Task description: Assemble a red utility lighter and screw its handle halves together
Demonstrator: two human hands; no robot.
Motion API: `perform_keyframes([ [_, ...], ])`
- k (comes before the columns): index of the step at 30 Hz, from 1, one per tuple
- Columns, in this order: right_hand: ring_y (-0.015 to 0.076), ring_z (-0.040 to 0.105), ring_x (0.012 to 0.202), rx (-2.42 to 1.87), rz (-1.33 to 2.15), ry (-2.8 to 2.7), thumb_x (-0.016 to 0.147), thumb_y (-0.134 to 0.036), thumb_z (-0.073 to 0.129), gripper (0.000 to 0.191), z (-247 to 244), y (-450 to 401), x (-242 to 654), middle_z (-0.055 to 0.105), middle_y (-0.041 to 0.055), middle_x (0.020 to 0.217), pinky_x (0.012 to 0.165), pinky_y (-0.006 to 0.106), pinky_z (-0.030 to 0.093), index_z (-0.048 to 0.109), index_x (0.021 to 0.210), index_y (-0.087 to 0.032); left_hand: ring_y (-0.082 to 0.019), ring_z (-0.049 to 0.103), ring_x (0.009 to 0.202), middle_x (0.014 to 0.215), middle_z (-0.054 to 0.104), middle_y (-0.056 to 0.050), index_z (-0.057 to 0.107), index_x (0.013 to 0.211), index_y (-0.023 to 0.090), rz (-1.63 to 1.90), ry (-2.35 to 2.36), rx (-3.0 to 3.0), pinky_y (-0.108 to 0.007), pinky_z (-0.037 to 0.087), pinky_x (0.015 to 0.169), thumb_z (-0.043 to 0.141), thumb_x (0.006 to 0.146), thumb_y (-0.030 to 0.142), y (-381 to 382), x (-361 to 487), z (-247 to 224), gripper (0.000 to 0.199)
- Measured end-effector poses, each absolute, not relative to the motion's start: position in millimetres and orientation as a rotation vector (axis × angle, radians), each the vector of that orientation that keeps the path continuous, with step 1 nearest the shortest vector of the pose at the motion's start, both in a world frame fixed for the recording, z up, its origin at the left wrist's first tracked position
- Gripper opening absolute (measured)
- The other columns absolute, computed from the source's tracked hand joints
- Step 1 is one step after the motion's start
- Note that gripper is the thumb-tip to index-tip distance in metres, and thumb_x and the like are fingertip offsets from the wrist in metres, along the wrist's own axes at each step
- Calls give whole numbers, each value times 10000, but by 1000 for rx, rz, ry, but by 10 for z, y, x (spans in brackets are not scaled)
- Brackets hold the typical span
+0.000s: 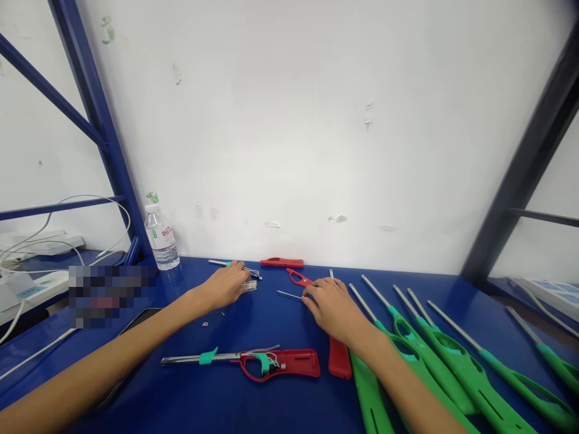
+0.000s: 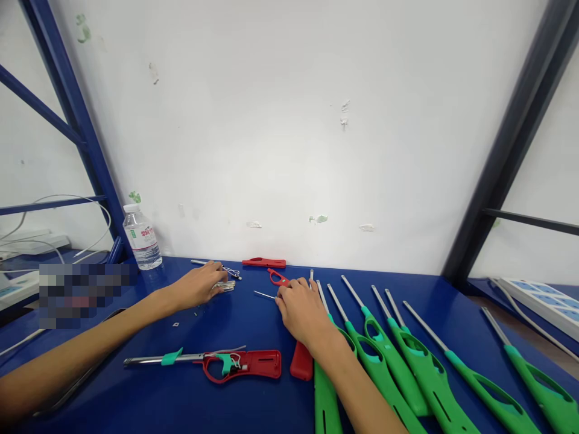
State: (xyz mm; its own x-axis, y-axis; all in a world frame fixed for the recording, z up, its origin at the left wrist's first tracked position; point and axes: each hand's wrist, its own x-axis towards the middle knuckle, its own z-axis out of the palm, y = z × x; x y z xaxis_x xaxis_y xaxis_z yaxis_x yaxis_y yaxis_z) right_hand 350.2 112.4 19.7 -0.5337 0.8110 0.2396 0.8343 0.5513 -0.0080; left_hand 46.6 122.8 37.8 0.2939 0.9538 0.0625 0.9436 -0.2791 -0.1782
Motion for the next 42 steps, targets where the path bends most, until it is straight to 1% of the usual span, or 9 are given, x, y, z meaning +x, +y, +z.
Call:
perform_keyframes([
  [12, 267, 698, 1193, -1291, -110, -2470, 1057, -354, 683, 209, 290, 1046, 3458, 746, 75, 1233, 1090, 549, 532, 735, 1167, -184, -253, 701, 1141, 1328, 687, -95, 664, 1302, 192, -89, -1843, -2506, -484, 608, 974, 695, 1036, 401, 1124, 627, 419, 340],
  [15, 282, 687, 1236, -1231, -51, -2433, 1092, -350, 623, 355, 309, 1003, 3435, 731, 93, 1301, 1095, 546, 528, 638, 1411, -194, -254, 701, 1142, 1313, 693, -92, 669, 1289, 187, -235, -1811, -2645, -491, 602, 985, 689, 1039, 408, 1032, 773, 547, 334],
  [17, 278, 667, 1294, -1168, -4, -2449, 1100, -365, 610, 529, 330, 957, 3409, 702, 113, 1398, 1102, 488, 528, 477, 1587, -204, -246, 707, 1124, 1287, 703, -87, 675, 1270, 185, -325, -1787, -2768, -482, 606, 976, 684, 1042, 410, 972, 899, 641, 320],
  [19, 265, 663, 1313, -1110, 28, -2491, 1096, -373, 621, 606, 359, 914, 3379, 679, 121, 1465, 1090, 416, 532, 407, 1638, -209, -227, 721, 1061, 1242, 716, -79, 678, 1256, 181, -388, -1787, -2888, -448, 624, 925, 682, 1045, 411, 925, 1022, 723, 312],
  [21, 257, 704, 1243, -1084, 34, -2524, 1104, -367, 605, 546, 392, 889, 3353, 705, 117, 1431, 1028, 389, 558, 460, 1606, -211, -211, 729, 1003, 1206, 723, -72, 675, 1255, 177, -427, -1815, -2971, -419, 636, 875, 686, 1044, 415, 901, 1106, 778, 319],
  [23, 245, 752, 1092, -1090, 21, -2540, 1124, -371, 563, 401, 424, 886, 3341, 767, 94, 1275, 944, 405, 588, 589, 1488, -205, -207, 732, 984, 1202, 722, -72, 665, 1277, 176, -463, -1869, -2979, -411, 640, 857, 679, 1047, 425, 905, 1118, 802, 339],
  [28, 205, 750, 942, -1192, -45, -2505, 1109, -388, 598, 256, 468, 916, 3362, 769, 48, 1074, 895, 433, 619, 728, 1159, -173, -242, 718, 1081, 1263, 710, -79, 675, 1272, 181, -449, -2074, -2677, -458, 620, 937, 676, 1045, 437, 1013, 828, 726, 342],
  [35, 196, 751, 921, -1233, -59, -2508, 1096, -387, 624, 240, 477, 886, 3369, 768, 41, 1045, 880, 421, 631, 731, 1108, -172, -247, 714, 1106, 1304, 694, -87, 661, 1307, 190, -41, -2326, -2332, -461, 622, 938, 712, 1025, 399, 1120, 440, 526, 354],
  [42, 198, 755, 928, -1205, -58, -2546, 1100, -383, 620, 242, 471, 883, 3351, 771, 40, 1037, 887, 425, 631, 734, 1106, -170, -257, 704, 1141, 1333, 683, -93, 656, 1320, 194, 41, -2410, -2214, -476, 615, 961, 714, 1023, 400, 1168, 405, 485, 366],
])
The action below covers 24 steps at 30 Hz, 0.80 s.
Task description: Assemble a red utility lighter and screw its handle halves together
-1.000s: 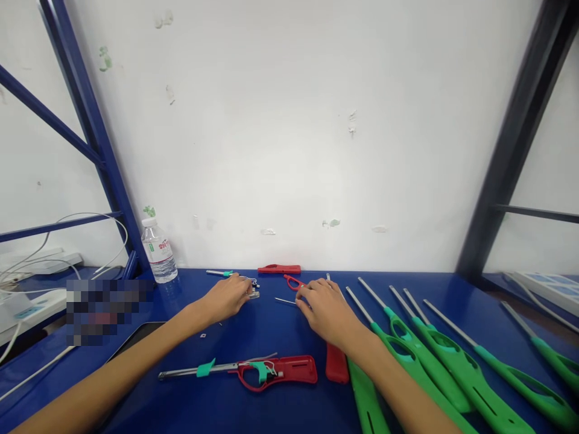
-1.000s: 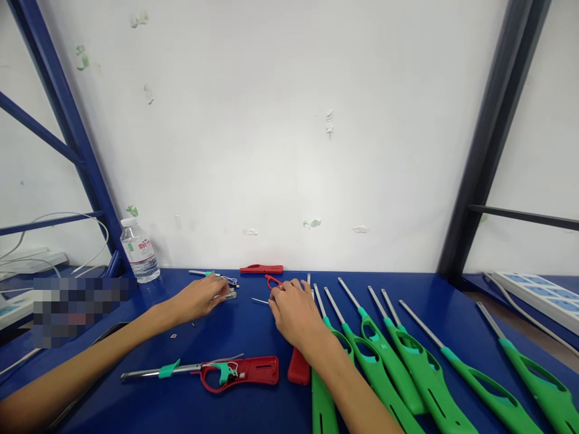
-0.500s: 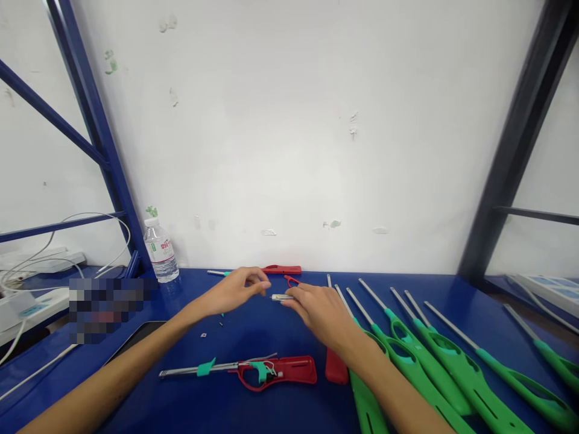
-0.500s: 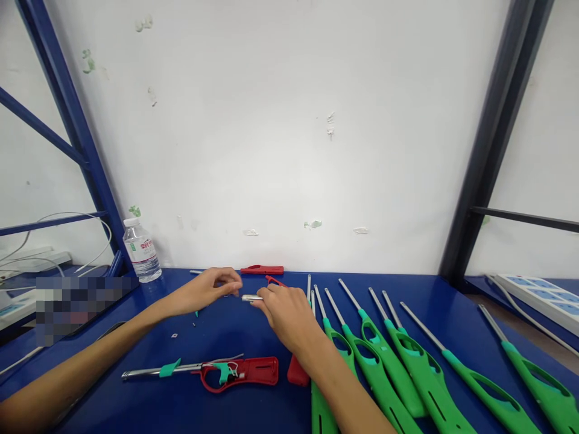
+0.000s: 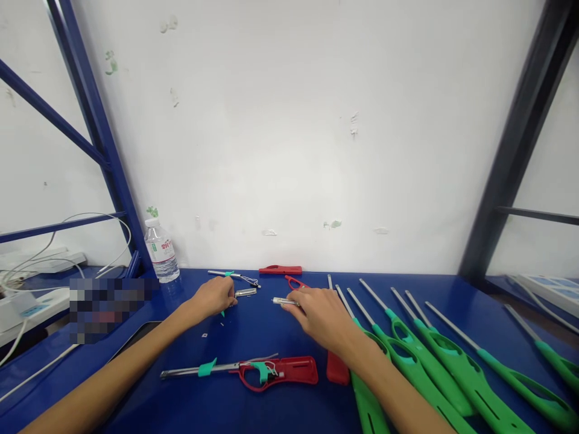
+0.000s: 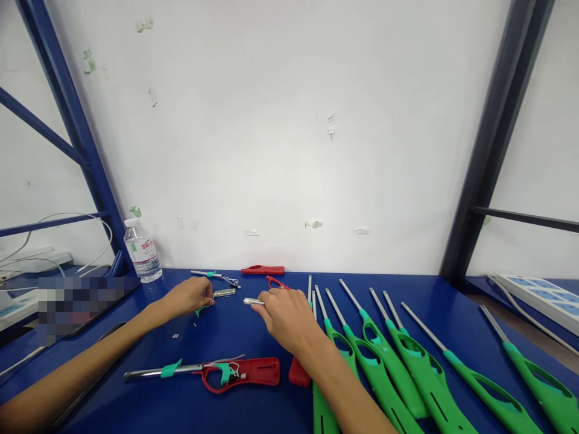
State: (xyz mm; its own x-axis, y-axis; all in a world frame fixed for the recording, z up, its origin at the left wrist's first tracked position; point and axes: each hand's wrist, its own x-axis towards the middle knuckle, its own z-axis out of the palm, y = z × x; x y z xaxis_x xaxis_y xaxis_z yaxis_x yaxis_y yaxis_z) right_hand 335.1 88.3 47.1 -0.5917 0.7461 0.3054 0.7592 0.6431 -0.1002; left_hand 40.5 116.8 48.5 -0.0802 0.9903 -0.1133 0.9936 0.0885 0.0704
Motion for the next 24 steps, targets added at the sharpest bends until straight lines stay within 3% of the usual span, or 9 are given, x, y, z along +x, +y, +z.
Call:
perform_keyframes([
  [13, 195, 751, 912, -1172, -48, -2540, 1105, -388, 606, 255, 456, 867, 3347, 769, 36, 1020, 881, 421, 625, 734, 1079, -169, -256, 709, 1127, 1329, 685, -91, 654, 1325, 192, -8, 2126, 1914, -465, 621, 944, 716, 1022, 404, 1206, 453, 484, 375],
  [24, 208, 762, 944, -1098, -12, -2527, 1141, -368, 527, 286, 448, 840, 3330, 788, 42, 1035, 896, 431, 608, 737, 1139, -173, -217, 727, 1003, 1170, 729, -62, 688, 1211, 168, 529, 1855, 1880, -436, 622, 903, 689, 1038, 431, 718, 415, 634, 314],
])
